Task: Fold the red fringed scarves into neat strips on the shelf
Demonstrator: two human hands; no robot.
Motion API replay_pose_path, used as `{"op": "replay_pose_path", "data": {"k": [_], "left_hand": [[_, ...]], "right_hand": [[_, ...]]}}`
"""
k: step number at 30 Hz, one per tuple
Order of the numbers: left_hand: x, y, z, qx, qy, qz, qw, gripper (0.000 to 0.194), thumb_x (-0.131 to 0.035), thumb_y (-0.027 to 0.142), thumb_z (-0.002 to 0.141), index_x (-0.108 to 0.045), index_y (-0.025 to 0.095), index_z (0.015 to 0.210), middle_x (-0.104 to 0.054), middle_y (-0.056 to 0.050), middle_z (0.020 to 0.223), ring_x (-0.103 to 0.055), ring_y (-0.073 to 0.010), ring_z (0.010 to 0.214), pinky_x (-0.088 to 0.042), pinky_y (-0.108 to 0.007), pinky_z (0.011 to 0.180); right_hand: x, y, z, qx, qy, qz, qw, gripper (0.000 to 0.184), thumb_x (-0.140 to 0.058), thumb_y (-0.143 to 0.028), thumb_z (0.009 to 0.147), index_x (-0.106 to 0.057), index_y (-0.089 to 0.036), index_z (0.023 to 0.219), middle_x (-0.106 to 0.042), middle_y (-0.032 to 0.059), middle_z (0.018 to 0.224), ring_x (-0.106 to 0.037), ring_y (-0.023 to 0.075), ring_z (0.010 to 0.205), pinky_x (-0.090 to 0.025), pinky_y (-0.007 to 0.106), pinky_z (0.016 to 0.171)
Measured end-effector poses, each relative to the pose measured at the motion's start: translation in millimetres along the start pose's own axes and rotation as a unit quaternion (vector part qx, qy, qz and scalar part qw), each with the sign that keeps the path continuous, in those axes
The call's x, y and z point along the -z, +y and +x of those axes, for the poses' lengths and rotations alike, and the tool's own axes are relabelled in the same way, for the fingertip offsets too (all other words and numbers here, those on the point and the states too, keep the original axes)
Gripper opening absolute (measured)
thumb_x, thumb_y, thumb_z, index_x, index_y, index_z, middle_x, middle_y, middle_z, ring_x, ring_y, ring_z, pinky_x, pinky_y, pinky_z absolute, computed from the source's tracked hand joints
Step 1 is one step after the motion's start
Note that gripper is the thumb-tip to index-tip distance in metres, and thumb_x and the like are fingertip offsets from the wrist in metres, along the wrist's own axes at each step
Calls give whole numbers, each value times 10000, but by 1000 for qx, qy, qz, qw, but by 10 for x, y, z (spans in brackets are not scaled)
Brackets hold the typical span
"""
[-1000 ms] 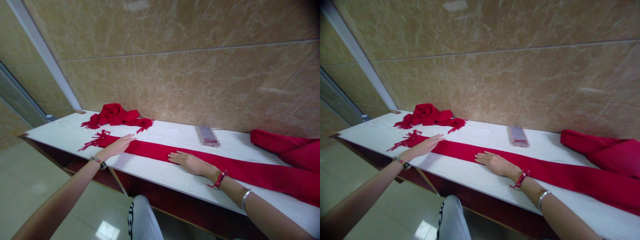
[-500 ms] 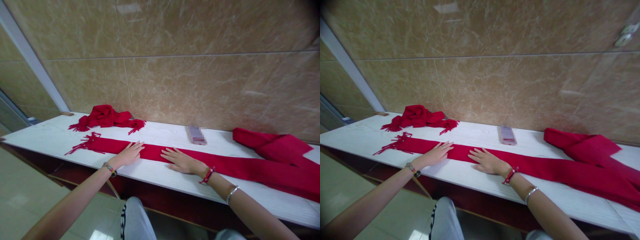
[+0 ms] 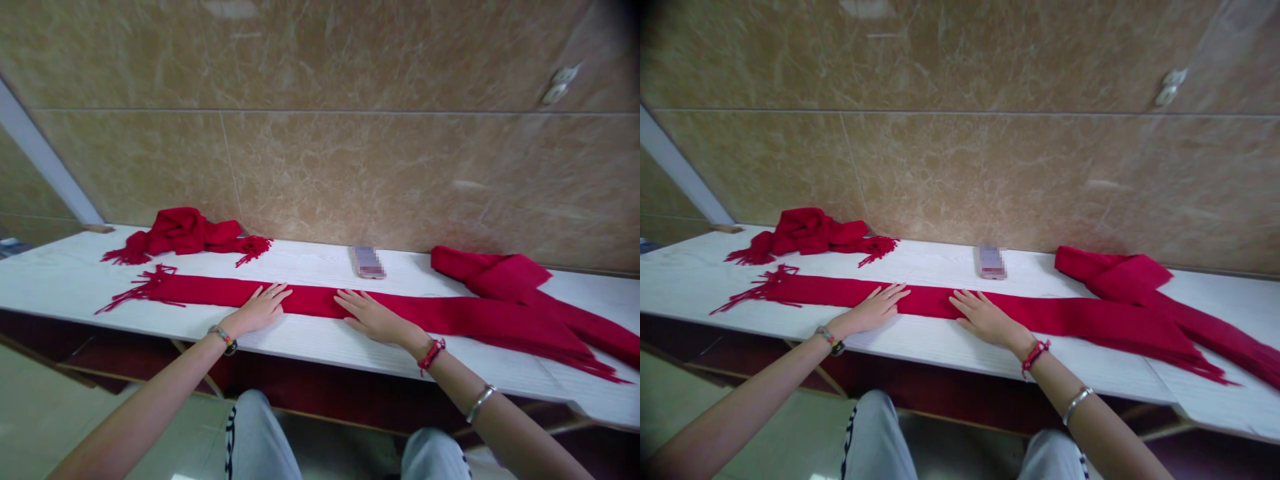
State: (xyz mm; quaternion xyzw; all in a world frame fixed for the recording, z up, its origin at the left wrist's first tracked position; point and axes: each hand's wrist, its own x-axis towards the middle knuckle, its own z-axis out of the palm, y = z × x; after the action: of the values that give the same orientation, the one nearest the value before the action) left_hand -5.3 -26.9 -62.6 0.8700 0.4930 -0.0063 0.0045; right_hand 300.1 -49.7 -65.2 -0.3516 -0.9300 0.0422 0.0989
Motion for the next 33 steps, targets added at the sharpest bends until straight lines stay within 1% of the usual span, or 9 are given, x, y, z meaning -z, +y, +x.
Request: {"op": "replay_pose_path", "data": {"k": [3,6,8,15,18,21,27,30,33], "left_hand": [[63,265,138,13,26,2,1000,426,-322,245,871,-399,142,1278,-279,-145,1407,-218,-268,1302,-188,-485,1020],[21,505,308,-53,69,-23,996,438,-293,345,901,-363,187,1304,-254,-108,1424,-203,-239,1311,-203,-425,1028],[-50,588,383,-91,61,-31,993,462,-288,397,904,-303,242,1339,-242,-68,1433,-195,-222,1314,-185,-414,1036],[-118,587,358,-101,44,-33,993,449,-282,343,910,-283,266,1353,-268,-39,1424,-206,-202,1311,-150,-425,1044],[-51,623,343,-98,71,-32,992,421,-262,303,918,-321,278,1334,-278,-22,1422,-210,-182,1309,-160,-392,1046],[-24,654,373,-119,97,-23,988,420,-294,310,913,-318,296,1332,-226,-4,1442,-161,-184,1323,-138,-379,1054],[-102,604,457,-156,40,6,987,442,-276,313,919,-245,310,1360,-254,3,1431,-193,-181,1314,-131,-396,1051],[-123,578,468,-159,44,10,986,441,-281,293,915,-263,308,1355,-261,4,1428,-208,-180,1309,-138,-399,1051],[-130,571,467,-160,62,12,985,450,-283,262,907,-267,319,1352,-255,7,1430,-207,-184,1309,-133,-417,1052]], "right_hand": [[-28,51,-101,-6,-22,-7,1000,472,-257,-380,925,-226,-253,1378,-237,78,1435,-157,232,1319,-183,502,1044],[-31,31,-110,-8,-37,-17,999,443,-241,-375,928,-255,-296,1364,-200,60,1449,-124,242,1324,-167,516,1040],[-18,8,-97,-10,-45,-16,999,424,-248,-366,928,-280,-328,1349,-187,42,1454,-106,250,1326,-161,523,1037],[46,71,-135,-5,-44,39,998,412,-265,-390,922,-337,-334,1324,-229,25,1444,-126,237,1327,-136,505,1049],[41,142,-157,-63,-9,55,996,466,-241,-427,918,-289,-276,1356,-237,65,1439,-133,227,1326,-155,476,1053],[-15,165,-166,-134,22,21,991,506,-225,-444,914,-261,-233,1372,-223,98,1440,-123,259,1325,-173,506,1037],[-76,190,-286,-125,-2,-64,990,528,-230,-441,911,-250,-190,1375,-257,122,1421,-189,277,1309,-226,536,1006],[-16,215,-334,-150,-12,-88,985,495,-264,-360,916,-291,-135,1356,-277,156,1407,-213,276,1302,-270,514,992],[17,180,-250,-177,19,-100,979,478,-288,-284,907,-292,-102,1349,-273,178,1404,-193,284,1306,-275,513,989]]}}
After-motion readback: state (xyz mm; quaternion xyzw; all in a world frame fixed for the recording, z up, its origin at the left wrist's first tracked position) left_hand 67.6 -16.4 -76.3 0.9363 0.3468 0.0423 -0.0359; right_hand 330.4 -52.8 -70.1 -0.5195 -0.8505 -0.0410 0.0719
